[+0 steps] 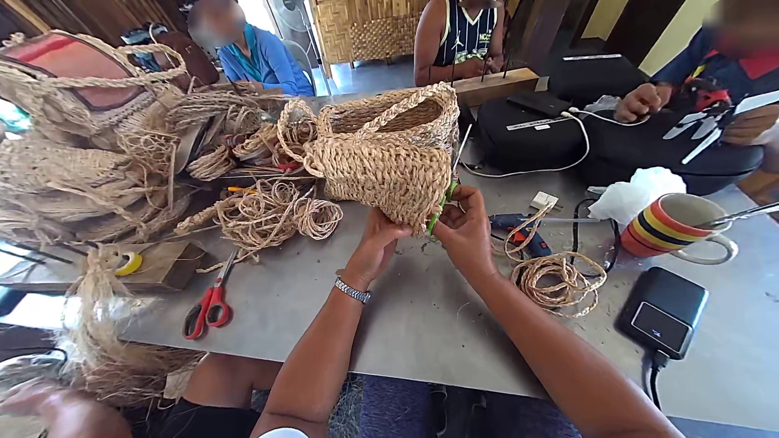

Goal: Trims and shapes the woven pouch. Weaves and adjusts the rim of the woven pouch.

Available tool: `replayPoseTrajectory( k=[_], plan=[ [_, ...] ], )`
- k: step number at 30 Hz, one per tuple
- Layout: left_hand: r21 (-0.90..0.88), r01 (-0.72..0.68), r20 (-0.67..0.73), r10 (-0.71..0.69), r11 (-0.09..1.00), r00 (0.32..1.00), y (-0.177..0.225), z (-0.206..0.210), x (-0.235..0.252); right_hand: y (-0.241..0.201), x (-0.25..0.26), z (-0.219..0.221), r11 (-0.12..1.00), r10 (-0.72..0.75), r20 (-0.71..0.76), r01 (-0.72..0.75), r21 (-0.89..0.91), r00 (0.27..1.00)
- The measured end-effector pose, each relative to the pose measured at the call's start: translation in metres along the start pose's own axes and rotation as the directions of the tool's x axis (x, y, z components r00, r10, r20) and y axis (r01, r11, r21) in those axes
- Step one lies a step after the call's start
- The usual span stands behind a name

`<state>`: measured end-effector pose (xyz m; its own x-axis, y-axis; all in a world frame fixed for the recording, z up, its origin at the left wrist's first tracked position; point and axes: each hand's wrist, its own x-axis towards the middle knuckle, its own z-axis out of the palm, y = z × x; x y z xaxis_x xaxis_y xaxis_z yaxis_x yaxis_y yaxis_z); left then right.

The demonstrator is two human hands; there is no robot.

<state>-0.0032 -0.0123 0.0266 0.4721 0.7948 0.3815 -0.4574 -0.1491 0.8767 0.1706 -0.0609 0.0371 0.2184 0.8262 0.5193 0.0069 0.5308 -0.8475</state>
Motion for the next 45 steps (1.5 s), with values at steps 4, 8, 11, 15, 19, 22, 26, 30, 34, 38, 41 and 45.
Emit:
replayPoseTrajectory(
  k=[4, 8, 11, 15, 19, 22, 26, 30, 34, 38, 41, 45],
  plan=[
    [-0.050, 0.023, -0.015, -0.024, 0.998, 1.000, -0.002, 0.000, 0.001, -0.004, 0.000, -0.001, 0.997, 0.074, 0.003, -0.074, -0.026, 0.997],
    [-0.115, 0.050, -0.048, -0.056, 0.992, 0.997, -0.001, 0.000, 0.003, -0.007, 0.003, -0.004, 0.988, 0.157, 0.017, -0.157, -0.009, 0.987],
    [-0.228, 0.017, -0.084, -0.037, 0.973, 0.996, 0.001, -0.005, 0.006, -0.005, 0.007, -0.009, 0.973, 0.228, 0.015, -0.228, 0.037, 0.974],
    [-0.335, 0.029, -0.129, -0.077, 0.942, 0.989, 0.006, -0.014, 0.008, -0.001, 0.013, -0.016, 0.945, 0.302, 0.142, -0.316, 0.084, 0.943],
    [-0.383, 0.033, -0.158, -0.101, 0.923, 0.982, 0.008, -0.013, 0.008, 0.003, 0.015, -0.020, 0.954, 0.294, 0.244, -0.299, -0.016, 0.924],
    [-0.365, 0.000, -0.173, -0.068, 0.931, 0.983, 0.007, -0.010, 0.008, 0.010, 0.014, -0.022, 0.974, 0.141, 0.221, -0.096, -0.204, 0.965],
    [-0.325, -0.050, -0.233, -0.029, 0.944, 0.972, 0.010, -0.006, 0.009, 0.020, 0.007, -0.017, 0.881, -0.058, 0.345, 0.211, -0.423, 0.937],
    [-0.310, -0.090, -0.226, 0.019, 0.947, 0.974, 0.008, -0.006, 0.007, 0.026, -0.003, -0.008, 0.841, -0.078, 0.395, 0.273, -0.467, 0.915],
    [-0.348, -0.133, -0.235, 0.051, 0.928, 0.971, 0.013, -0.006, 0.007, 0.023, -0.005, -0.005, 0.818, -0.116, 0.385, 0.308, -0.486, 0.916],
    [-0.342, -0.160, -0.228, 0.084, 0.926, 0.970, 0.012, -0.004, 0.007, 0.020, -0.006, -0.002, 0.817, -0.118, 0.357, 0.295, -0.495, 0.926],
    [-0.381, -0.175, -0.211, 0.098, 0.908, 0.973, 0.010, -0.003, 0.007, 0.017, -0.006, -0.001, 0.827, -0.107, 0.347, 0.277, -0.489, 0.932],
    [-0.413, -0.198, -0.236, 0.105, 0.889, 0.966, 0.009, -0.007, 0.007, 0.014, -0.007, 0.001, 0.844, -0.082, 0.345, 0.249, -0.474, 0.935]
  ],
)
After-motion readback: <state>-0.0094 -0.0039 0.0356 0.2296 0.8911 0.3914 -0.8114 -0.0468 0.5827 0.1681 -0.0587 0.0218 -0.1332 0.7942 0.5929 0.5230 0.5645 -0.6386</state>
